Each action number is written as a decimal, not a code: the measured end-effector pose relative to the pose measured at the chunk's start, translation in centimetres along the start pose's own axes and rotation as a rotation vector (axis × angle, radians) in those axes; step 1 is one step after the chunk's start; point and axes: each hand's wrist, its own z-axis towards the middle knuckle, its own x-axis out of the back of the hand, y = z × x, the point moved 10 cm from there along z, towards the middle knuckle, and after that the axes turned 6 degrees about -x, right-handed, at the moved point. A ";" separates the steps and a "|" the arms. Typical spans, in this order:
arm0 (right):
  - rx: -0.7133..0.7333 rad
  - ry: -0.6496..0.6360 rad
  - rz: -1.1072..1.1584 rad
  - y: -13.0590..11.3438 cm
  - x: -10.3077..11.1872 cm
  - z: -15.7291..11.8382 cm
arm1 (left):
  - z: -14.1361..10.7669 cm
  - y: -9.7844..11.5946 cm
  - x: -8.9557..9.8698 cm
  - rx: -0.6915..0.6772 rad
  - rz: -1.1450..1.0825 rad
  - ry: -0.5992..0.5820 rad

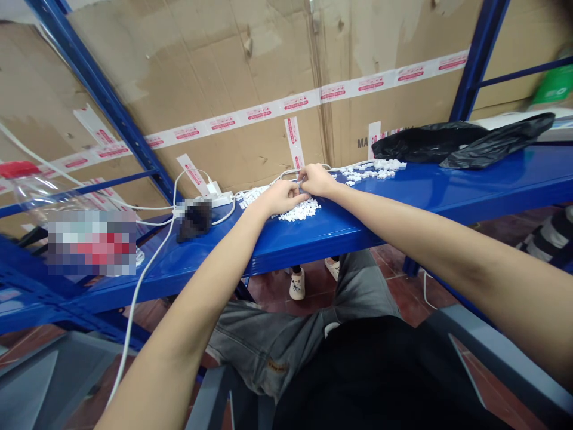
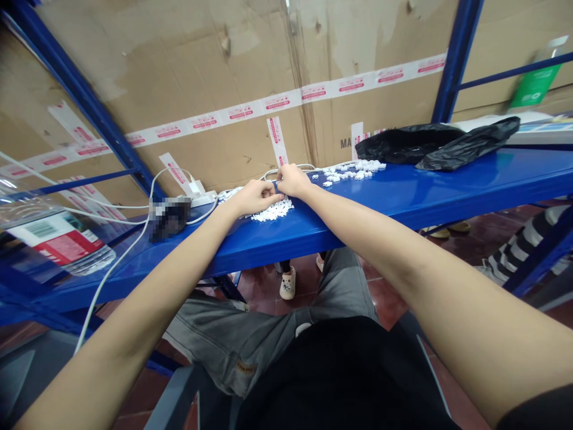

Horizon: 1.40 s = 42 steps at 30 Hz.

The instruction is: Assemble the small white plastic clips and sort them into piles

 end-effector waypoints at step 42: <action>0.035 -0.008 0.010 -0.3 -0.1 0.0 | 0.2 -0.2 -0.3 0.009 -0.072 0.024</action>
